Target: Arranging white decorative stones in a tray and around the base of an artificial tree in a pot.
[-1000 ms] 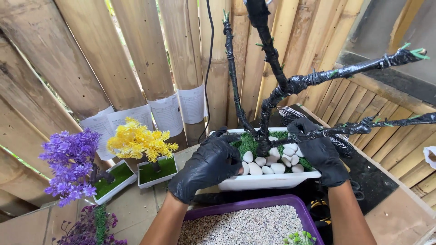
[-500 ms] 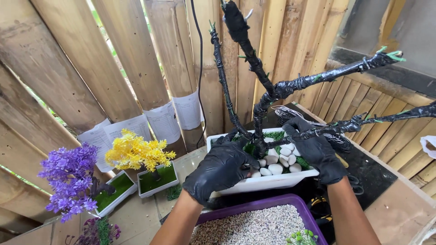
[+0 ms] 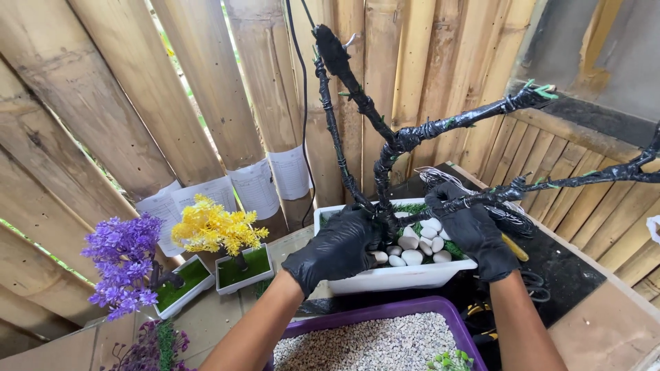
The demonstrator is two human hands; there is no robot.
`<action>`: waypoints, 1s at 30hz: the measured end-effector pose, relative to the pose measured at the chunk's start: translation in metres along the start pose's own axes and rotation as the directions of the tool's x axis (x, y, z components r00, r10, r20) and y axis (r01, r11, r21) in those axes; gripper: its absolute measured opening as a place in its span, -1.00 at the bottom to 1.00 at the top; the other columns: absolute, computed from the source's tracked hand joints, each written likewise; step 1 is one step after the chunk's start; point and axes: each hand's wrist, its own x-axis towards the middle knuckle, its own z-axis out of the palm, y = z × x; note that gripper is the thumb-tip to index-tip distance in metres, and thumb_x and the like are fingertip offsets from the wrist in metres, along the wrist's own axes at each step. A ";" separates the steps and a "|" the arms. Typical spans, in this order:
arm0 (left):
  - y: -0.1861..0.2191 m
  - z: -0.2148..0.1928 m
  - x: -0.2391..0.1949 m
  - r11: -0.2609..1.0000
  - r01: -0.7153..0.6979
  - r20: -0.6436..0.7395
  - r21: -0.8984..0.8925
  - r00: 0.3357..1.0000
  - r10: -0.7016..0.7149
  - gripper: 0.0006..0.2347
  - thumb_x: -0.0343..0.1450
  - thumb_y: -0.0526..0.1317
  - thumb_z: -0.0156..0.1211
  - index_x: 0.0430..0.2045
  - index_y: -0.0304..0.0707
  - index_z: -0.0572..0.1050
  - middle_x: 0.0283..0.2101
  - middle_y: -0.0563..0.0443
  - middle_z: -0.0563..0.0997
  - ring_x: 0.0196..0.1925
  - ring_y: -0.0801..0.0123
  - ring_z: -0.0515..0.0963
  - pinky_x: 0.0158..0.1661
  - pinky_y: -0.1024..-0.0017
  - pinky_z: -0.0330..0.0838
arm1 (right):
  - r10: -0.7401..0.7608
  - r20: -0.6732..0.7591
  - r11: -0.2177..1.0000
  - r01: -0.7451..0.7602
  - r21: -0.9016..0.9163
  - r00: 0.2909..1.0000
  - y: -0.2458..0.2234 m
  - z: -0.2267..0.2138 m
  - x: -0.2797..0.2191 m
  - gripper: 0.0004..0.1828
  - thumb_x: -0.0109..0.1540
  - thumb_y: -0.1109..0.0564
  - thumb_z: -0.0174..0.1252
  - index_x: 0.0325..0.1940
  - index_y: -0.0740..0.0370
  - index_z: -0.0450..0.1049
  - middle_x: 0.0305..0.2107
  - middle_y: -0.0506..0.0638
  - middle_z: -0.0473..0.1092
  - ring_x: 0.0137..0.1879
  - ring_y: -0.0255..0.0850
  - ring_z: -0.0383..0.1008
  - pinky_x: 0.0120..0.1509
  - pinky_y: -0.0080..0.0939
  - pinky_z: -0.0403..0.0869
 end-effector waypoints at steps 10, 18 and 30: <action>-0.035 0.030 -0.004 0.708 0.082 -0.291 -0.702 0.874 -0.390 -0.85 0.36 -0.30 0.29 -0.25 -0.12 0.52 -0.30 -0.05 0.59 -0.16 0.23 0.62 -0.14 0.27 0.51 | -0.069 -0.012 0.997 0.070 0.027 0.998 0.015 0.001 0.006 -0.84 0.38 0.09 0.14 -0.06 0.20 0.55 -0.23 0.17 0.54 0.01 0.03 0.56 0.15 -0.17 0.45; -0.095 0.041 0.004 0.583 0.071 -0.408 -0.810 0.646 -0.645 -0.86 0.32 -0.29 0.45 -0.30 -0.06 0.64 -0.37 0.07 0.69 -0.30 0.53 0.58 -0.25 0.48 0.54 | -0.164 0.092 0.986 0.165 -0.006 0.982 0.004 -0.006 0.001 -0.66 0.45 0.11 -0.10 0.13 0.40 0.47 -0.32 -0.06 0.46 0.03 -0.41 0.53 0.12 -0.72 0.24; -0.099 0.053 -0.003 0.710 0.117 -0.495 -0.695 0.638 -0.590 -0.91 0.34 -0.26 0.48 -0.53 -0.11 0.63 -0.50 -0.01 0.69 -0.40 0.45 0.64 -0.35 0.46 0.51 | -0.250 0.135 0.736 0.279 -0.617 0.959 0.062 0.016 0.007 -0.60 0.39 -0.17 -0.03 0.19 -0.02 0.50 -0.03 0.07 0.46 0.27 -0.06 0.45 0.40 -0.25 0.32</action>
